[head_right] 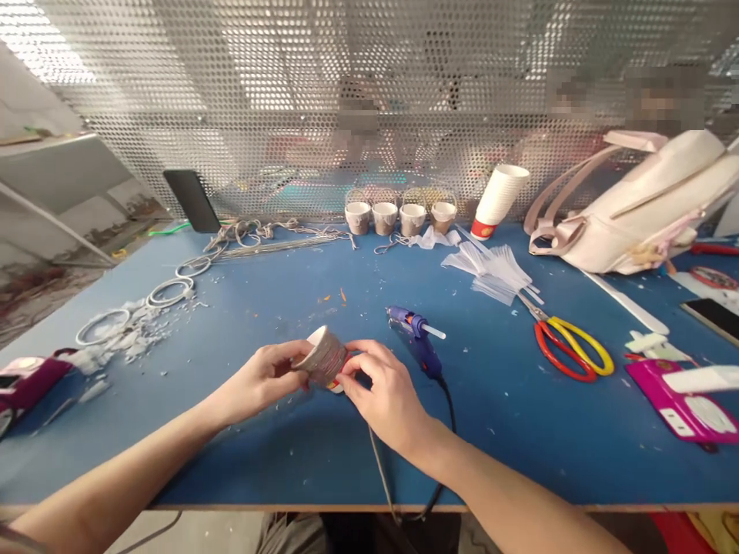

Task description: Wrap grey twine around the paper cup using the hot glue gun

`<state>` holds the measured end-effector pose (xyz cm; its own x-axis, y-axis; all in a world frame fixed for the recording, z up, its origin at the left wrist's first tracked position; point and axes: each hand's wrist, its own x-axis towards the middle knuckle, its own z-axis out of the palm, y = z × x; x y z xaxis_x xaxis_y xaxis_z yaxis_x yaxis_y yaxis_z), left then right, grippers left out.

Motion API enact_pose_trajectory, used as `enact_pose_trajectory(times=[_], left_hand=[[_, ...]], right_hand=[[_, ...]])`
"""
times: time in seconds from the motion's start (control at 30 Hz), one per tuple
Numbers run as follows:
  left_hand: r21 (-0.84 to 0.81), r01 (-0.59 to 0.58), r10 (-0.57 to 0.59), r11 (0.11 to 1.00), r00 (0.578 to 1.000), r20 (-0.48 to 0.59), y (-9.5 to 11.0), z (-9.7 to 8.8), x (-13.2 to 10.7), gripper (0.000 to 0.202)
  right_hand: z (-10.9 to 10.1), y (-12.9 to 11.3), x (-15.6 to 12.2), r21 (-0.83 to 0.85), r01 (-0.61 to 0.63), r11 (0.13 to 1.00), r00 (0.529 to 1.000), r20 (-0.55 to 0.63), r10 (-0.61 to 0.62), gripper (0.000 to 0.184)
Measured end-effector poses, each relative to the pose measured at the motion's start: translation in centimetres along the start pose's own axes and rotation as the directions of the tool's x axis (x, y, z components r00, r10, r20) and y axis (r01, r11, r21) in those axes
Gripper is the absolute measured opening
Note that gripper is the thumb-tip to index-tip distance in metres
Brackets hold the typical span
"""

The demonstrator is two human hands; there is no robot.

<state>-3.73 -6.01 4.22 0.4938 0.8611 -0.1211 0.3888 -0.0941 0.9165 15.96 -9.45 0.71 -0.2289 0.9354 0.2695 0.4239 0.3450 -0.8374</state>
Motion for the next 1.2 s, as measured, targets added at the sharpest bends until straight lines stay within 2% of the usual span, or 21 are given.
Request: enact_pose_trajectory(times=[0.13, 0.37, 0.67, 0.87, 1.2], left_hand=[[-0.072, 0.066, -0.063, 0.995, 0.997, 0.039, -0.2, 0.5, 0.2, 0.022], [-0.163, 0.108, -0.095, 0.981, 0.992, 0.086, -0.3, 0.8, 0.5, 0.021], [-0.131, 0.149, -0.139, 0.98, 0.987, 0.083, -0.4, 0.8, 0.5, 0.016], [-0.119, 0.136, -0.121, 0.983, 0.984, 0.132, -0.8, 1.1, 0.2, 0.014], [0.063, 0.026, -0.03, 0.998, 0.998, 0.061, -1.1, 1.6, 0.0, 0.014]], right_hand=[[0.0, 0.0, -0.4, -0.095, 0.056, 0.994, 0.997, -0.04, -0.06, 0.014], [0.2, 0.5, -0.8, -0.251, 0.267, 0.93, 0.948, -0.102, -0.3, 0.015], [0.0, 0.5, -0.5, -0.28, 0.294, 0.914, 0.933, -0.123, -0.338, 0.012], [0.1, 0.3, -0.5, -0.301, 0.311, 0.901, 0.917, -0.153, -0.368, 0.011], [0.0, 0.5, -0.4, -0.314, 0.309, 0.898, 0.915, -0.161, -0.371, 0.01]])
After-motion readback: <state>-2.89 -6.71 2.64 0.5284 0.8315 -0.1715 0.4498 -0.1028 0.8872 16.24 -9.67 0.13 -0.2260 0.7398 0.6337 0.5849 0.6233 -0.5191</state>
